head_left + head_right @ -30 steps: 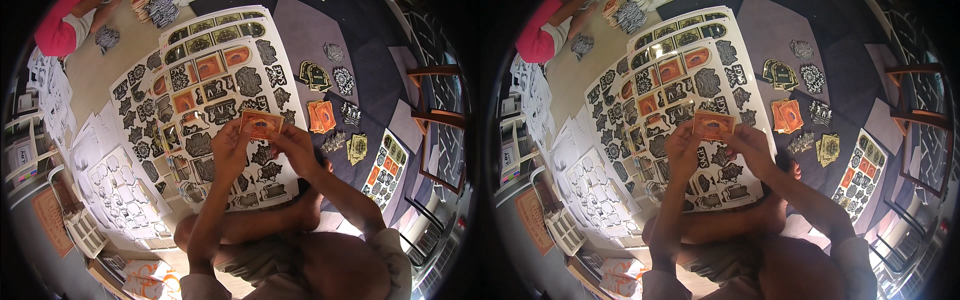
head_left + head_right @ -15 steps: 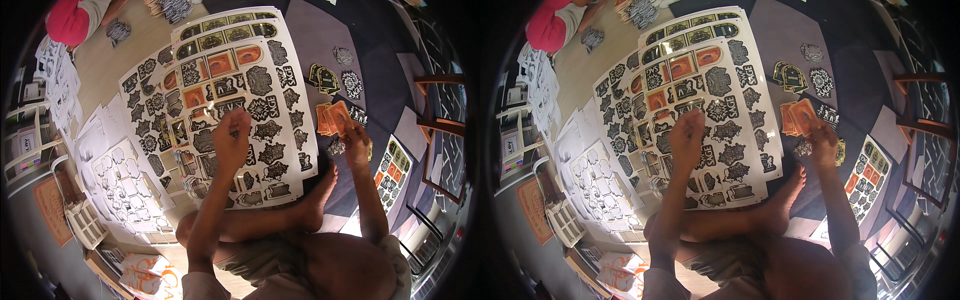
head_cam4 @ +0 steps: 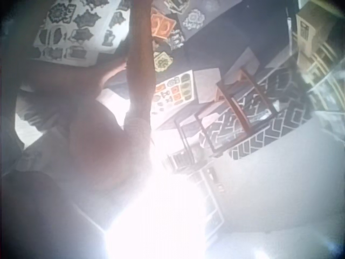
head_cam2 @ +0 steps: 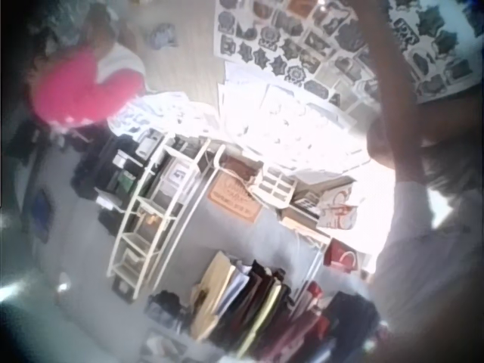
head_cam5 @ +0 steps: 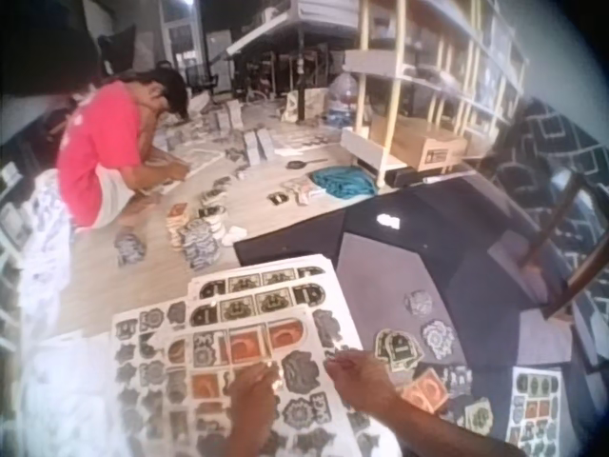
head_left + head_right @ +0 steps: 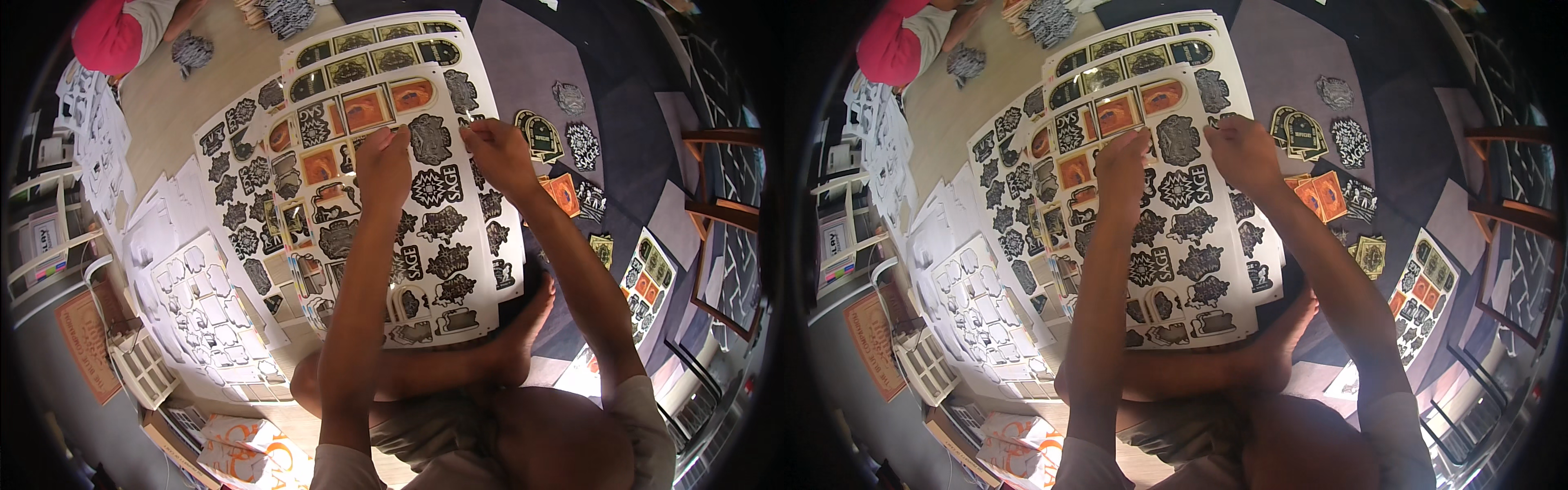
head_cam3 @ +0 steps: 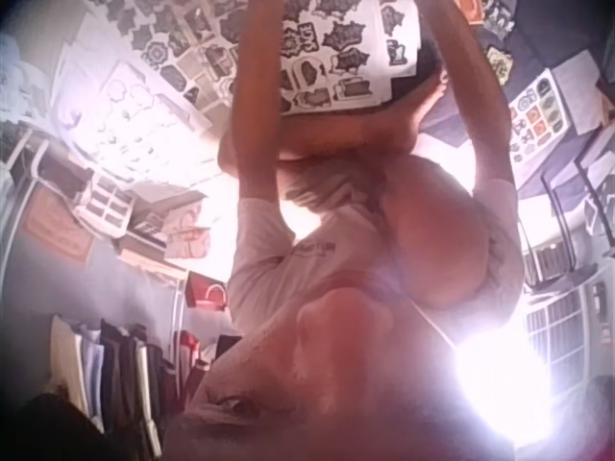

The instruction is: The person sits cross-legged on the floor and peels individual stickers from a large sheet using their fingers. They remove stickers one by one and place them into small piles on the floor beside them.

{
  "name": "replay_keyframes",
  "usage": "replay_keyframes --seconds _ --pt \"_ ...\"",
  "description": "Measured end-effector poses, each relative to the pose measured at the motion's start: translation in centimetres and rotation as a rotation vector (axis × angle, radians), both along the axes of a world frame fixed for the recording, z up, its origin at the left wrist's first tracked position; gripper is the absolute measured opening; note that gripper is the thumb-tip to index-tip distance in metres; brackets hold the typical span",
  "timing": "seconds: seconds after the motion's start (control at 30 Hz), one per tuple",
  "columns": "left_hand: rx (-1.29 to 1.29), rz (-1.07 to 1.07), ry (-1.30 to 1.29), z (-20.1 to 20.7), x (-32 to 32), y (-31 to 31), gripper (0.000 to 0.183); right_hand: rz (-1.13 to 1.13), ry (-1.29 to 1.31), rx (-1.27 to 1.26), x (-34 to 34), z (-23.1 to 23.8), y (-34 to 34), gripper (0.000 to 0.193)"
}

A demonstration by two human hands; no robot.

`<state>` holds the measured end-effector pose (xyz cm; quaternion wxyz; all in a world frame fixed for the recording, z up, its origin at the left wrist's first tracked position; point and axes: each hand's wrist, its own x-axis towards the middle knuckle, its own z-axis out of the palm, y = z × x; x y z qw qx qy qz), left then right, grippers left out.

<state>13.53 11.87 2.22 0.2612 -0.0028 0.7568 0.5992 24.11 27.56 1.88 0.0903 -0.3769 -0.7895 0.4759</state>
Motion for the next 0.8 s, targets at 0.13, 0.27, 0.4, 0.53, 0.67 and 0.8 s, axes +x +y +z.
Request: replay_keyframes --seconds 0.13,0.27,0.4,0.53,0.67,0.8 --pt "-0.036 0.045 -0.031 -0.2 -0.6 0.8 0.032 -0.001 -0.18 -0.076 -3.1 0.8 0.3 0.032" --pt "0.035 0.008 -0.145 0.0 -1.4 0.6 0.028 -0.042 -0.104 -0.309 -3.4 1.1 0.0 0.03" --pt "0.106 0.044 -0.217 1.0 -1.5 0.1 0.029 0.021 -0.052 -0.258 -3.1 0.7 -0.3 0.031" --pt "0.005 -0.041 -0.139 1.7 -1.1 -0.3 0.032 0.136 0.026 0.005 -2.2 0.7 -0.6 0.032" --pt "-0.067 -0.08 0.236 1.6 -0.2 0.0 0.034 0.007 0.207 -0.342 -1.8 1.0 -1.7 0.029" --pt "-0.151 -0.111 0.461 1.4 0.6 0.1 0.039 -0.141 0.436 -0.572 -2.1 1.4 -2.7 0.026"
